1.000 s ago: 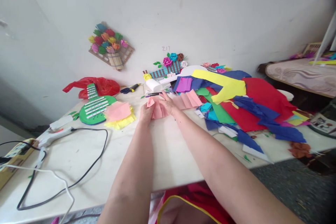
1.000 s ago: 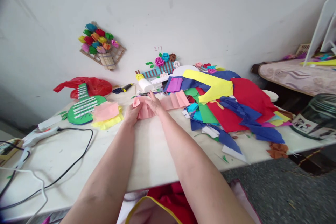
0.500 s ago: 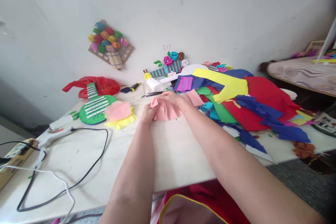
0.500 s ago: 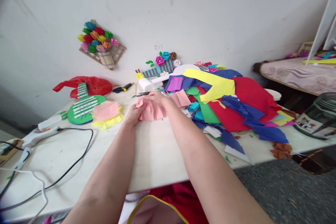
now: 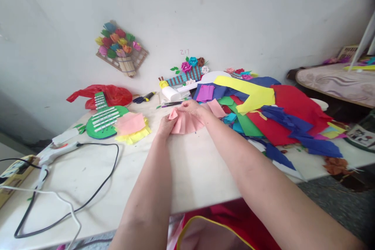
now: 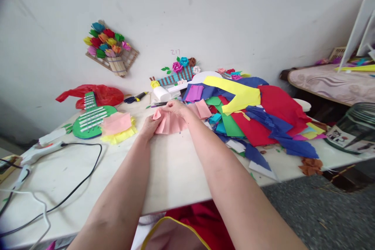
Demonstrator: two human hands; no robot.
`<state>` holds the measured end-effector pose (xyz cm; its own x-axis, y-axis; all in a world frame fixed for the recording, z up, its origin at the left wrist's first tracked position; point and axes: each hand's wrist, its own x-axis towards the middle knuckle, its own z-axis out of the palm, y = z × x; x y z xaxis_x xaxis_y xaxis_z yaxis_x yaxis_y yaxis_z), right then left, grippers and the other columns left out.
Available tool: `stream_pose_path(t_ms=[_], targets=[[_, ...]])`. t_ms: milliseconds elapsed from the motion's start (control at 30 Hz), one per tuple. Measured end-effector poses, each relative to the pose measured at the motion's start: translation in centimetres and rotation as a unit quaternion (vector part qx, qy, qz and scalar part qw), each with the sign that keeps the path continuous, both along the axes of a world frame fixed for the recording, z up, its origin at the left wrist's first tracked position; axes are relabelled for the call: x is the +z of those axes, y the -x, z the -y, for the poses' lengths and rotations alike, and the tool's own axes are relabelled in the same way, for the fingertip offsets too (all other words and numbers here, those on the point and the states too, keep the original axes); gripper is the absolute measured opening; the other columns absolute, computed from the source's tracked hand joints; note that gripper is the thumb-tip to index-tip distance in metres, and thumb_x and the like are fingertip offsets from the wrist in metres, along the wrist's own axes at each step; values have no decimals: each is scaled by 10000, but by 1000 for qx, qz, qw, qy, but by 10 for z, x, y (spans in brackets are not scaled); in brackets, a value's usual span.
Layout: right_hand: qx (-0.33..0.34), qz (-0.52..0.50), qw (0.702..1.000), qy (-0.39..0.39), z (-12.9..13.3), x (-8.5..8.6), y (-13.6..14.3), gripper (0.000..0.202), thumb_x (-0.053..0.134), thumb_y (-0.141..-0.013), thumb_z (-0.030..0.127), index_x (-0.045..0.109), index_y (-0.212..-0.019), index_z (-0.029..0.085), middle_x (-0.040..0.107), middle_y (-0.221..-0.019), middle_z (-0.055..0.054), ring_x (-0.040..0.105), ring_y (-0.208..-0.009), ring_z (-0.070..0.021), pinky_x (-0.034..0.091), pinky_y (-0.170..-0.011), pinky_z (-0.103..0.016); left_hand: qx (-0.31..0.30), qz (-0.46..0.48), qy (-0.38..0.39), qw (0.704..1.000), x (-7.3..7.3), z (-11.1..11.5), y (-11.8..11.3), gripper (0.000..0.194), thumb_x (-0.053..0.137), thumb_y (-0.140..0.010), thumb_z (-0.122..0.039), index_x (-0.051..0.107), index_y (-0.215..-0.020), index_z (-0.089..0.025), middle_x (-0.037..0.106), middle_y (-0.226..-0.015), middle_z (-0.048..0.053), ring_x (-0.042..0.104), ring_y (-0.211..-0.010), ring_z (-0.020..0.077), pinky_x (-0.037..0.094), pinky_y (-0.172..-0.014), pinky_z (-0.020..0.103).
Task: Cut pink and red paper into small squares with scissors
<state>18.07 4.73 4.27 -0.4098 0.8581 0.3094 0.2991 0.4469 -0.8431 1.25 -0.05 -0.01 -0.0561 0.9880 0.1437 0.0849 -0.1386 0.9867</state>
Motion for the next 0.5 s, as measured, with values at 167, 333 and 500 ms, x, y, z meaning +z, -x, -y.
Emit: stream_pose_path(t_ms=[167,333,500], targets=[[-3,8,1000,-13,-3,2,2,436,640,-600,582,492,-549,175,416,-574,49,379,-595,-102,313,-572,-245,-8,-15,-7,1000,3,2,-2,503,775,-562,-515,713,-851,-107,704,-776,77,636,-741,214,474,-663,280],[2,19,1000,-17,-1,5,3,429,629,-616,579,491,-550,178,390,-563,50,368,-586,-102,309,-570,-248,2,30,-10,1000,3,2,-4,536,833,-490,-461,709,-867,-100,705,-784,69,643,-735,219,484,-697,304],[1,24,1000,-5,-1,6,4,432,626,-625,590,518,-571,175,394,-558,51,361,-578,-99,298,-563,-244,-12,74,-6,997,1,1,-4,569,867,-447,-400,696,-897,-97,714,-825,82,656,-756,220,502,-735,329]])
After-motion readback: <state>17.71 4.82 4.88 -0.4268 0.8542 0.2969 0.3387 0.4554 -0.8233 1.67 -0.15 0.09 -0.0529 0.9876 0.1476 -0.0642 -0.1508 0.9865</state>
